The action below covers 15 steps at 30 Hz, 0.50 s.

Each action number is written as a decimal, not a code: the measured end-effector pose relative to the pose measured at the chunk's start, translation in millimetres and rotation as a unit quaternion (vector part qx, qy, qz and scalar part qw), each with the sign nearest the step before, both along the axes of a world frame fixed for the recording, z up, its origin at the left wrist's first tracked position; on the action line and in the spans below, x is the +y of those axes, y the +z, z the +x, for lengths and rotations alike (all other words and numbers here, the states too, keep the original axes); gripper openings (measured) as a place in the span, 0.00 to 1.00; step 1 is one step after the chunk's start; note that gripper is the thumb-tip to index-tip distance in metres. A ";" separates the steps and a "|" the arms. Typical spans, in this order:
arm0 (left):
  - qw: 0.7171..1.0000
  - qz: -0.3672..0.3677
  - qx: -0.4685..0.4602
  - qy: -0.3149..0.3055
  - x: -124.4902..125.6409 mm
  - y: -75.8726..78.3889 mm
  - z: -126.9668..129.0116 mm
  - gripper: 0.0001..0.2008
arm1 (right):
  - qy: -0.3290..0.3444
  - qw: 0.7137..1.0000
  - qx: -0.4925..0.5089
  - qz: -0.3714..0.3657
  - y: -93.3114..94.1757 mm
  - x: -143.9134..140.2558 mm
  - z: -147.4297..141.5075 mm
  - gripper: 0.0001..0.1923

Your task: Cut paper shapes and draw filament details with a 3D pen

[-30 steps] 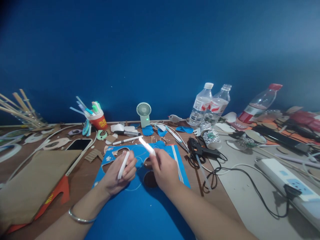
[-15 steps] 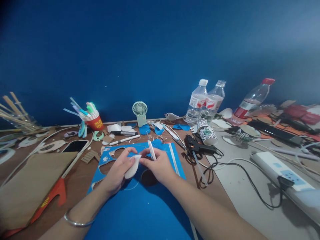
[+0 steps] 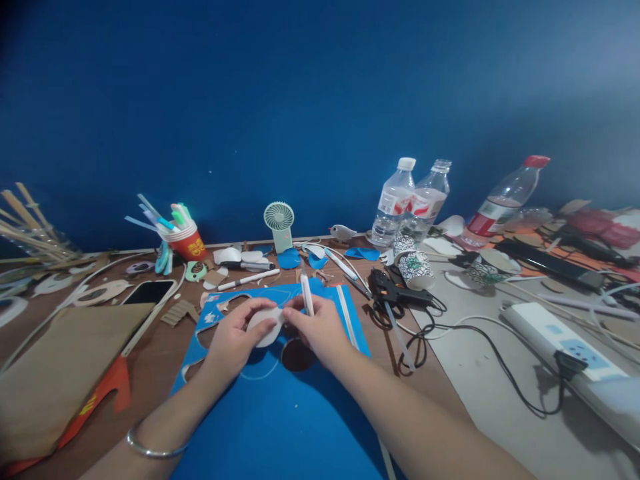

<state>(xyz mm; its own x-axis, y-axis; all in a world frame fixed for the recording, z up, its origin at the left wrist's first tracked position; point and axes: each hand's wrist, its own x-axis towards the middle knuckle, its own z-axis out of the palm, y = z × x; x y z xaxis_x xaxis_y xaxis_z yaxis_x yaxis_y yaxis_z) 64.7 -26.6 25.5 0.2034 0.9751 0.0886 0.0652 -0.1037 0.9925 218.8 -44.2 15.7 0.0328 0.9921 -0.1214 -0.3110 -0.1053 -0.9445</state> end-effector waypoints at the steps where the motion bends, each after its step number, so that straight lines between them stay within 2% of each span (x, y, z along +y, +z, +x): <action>1: 1.000 0.007 0.005 0.008 -0.3 0.0 0.1 0.13 | 0.000 1.000 -0.016 -0.006 0.9 -0.5 -0.7 0.11; 5: 1.000 0.006 0.007 0.006 -1.4 -2.4 0.7 0.23 | -0.041 0.999 -0.012 -0.020 1.1 0.4 -1.5 0.12; 8: 0.999 -0.038 -0.012 -0.019 1.0 -5.9 0.1 0.22 | -0.043 0.999 0.003 -0.017 -0.9 2.2 -0.8 0.14; 10: 0.995 -0.069 -0.074 -0.009 4.3 -7.2 -0.6 0.20 | -0.031 0.999 -0.017 -0.008 -2.3 1.6 -1.0 0.14; 12: 0.982 -0.096 -0.160 0.006 7.5 -6.4 -1.2 0.17 | -0.014 0.997 -0.069 0.036 -4.2 -1.4 -1.4 0.14; 15: 0.954 -0.156 -0.256 -0.014 9.4 -2.2 -2.5 0.14 | 0.017 0.971 -0.170 0.168 -7.0 -8.8 -0.1 0.17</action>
